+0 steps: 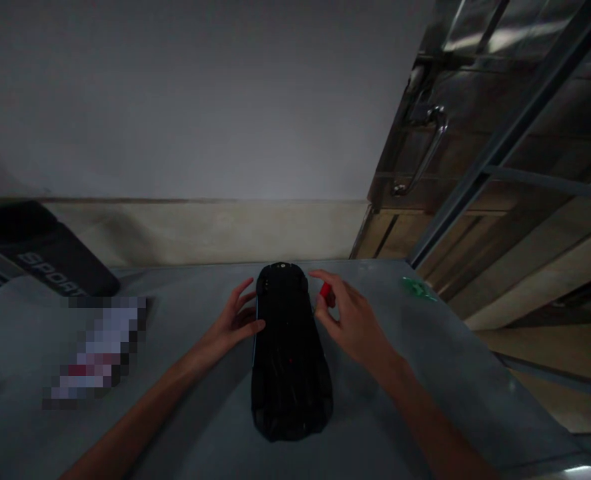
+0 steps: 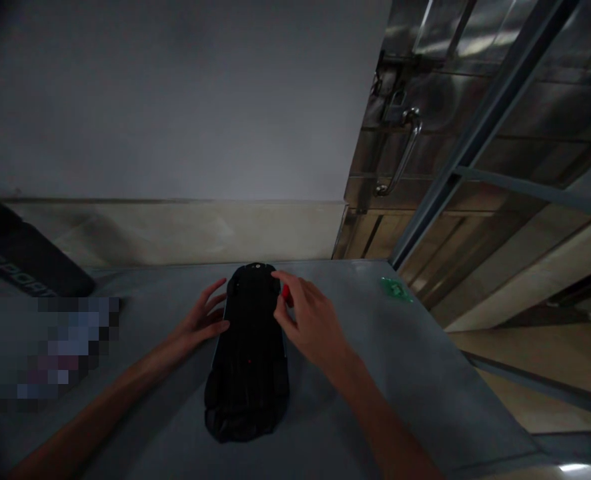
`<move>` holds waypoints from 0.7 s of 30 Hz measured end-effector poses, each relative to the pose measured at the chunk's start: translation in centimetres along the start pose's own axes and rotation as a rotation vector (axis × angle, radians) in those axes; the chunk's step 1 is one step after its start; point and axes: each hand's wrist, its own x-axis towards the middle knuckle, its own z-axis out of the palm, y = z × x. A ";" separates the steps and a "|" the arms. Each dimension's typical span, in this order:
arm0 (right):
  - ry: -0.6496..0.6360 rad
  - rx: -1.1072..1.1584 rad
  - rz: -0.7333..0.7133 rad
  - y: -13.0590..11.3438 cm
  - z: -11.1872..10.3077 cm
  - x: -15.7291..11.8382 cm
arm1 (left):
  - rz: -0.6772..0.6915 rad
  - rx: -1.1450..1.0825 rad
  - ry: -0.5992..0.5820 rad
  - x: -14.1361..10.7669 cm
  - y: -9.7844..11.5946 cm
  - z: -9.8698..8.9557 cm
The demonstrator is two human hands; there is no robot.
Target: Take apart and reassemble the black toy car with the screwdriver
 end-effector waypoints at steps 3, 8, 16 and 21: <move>0.036 -0.026 0.011 0.2 0.1 0.0 | 0.003 0.007 0.000 0.0 0.0 -0.1; 0.033 0.016 0.021 -0.1 0.0 0.1 | 0.013 0.035 0.001 0.4 -0.8 -0.4; 0.054 -0.027 0.038 -0.2 -0.2 0.1 | 0.039 0.007 0.002 0.9 -2.0 -0.8; 0.014 0.024 0.014 -0.2 -0.4 0.2 | -0.002 0.027 -0.014 0.2 -0.3 -0.3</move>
